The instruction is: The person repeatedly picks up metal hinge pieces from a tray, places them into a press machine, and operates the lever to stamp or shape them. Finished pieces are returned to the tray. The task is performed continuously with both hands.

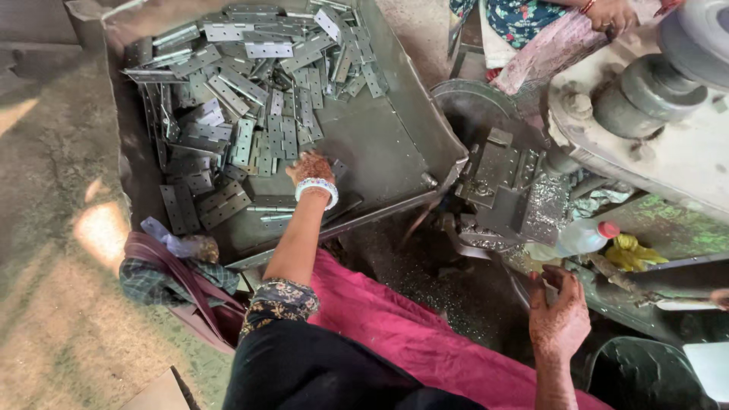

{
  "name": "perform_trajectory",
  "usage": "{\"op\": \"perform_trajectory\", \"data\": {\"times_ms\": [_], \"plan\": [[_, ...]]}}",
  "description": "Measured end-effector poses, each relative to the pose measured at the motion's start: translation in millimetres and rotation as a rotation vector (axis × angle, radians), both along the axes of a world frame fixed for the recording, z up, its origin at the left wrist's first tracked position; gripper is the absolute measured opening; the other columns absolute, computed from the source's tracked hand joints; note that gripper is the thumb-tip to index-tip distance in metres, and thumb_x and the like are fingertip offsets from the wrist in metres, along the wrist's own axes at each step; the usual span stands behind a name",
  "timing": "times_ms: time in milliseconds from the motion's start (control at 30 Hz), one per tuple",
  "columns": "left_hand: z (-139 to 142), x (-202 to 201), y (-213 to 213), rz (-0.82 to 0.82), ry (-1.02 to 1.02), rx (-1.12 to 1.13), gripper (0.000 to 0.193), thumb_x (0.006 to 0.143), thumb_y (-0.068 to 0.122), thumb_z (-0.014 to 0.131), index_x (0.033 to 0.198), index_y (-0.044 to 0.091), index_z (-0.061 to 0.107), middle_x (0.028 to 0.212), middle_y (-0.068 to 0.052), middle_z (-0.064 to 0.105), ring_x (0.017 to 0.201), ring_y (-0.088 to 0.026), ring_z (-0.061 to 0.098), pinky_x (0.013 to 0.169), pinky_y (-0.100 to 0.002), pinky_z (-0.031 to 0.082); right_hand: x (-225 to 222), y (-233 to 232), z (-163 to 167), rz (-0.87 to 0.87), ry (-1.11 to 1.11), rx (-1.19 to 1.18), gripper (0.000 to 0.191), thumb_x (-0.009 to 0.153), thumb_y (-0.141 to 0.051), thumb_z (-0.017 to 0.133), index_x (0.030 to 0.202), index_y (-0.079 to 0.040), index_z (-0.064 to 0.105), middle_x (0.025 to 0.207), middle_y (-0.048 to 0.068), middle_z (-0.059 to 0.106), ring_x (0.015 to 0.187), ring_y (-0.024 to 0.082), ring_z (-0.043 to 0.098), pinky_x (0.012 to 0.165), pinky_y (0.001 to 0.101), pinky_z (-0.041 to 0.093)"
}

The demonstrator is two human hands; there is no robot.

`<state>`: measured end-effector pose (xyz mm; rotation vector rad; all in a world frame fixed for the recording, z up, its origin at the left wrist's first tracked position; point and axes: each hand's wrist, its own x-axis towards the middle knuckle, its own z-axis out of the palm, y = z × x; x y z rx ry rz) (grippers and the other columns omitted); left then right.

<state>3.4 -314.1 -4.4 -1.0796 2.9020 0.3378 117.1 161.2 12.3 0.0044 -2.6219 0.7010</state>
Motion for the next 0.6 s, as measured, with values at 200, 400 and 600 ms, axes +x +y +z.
{"op": "perform_trajectory", "data": {"times_ms": [200,400,600], "plan": [[4.9,0.1,4.4,0.022,-0.033,0.378,0.091,0.065,0.057,0.089,0.141,0.019,0.056,0.155,-0.008,0.048,0.143,-0.035,0.046,0.116,-0.062,0.034,-3.0,-1.4,-9.7,-0.052,-0.066,0.069,0.028,0.098,-0.035,0.069,0.119,-0.016,0.071,0.118,0.007,0.072,0.104,0.033,0.070,0.084,0.0467,0.054],[-7.4,23.9,44.3,0.112,0.265,0.044,0.042,0.080,0.036,0.082,0.114,0.012,0.072,0.126,-0.013,0.064,0.120,-0.037,0.062,0.099,-0.054,0.051,-11.1,4.5,-20.2,-0.077,-0.210,0.137,0.032,0.096,-0.044,0.068,0.117,-0.020,0.071,0.111,0.009,0.075,0.099,0.037,0.071,0.081,0.0507,0.055],[-12.8,28.3,52.2,-0.055,0.703,0.021,0.038,0.082,0.013,0.073,0.118,0.005,0.066,0.112,-0.019,0.067,0.101,-0.040,0.069,0.086,-0.048,0.057,-4.7,-6.4,-22.0,-0.051,-0.251,0.172,0.029,0.094,-0.044,0.065,0.114,-0.023,0.069,0.109,0.008,0.076,0.097,0.038,0.072,0.080,0.0521,0.056]]}}
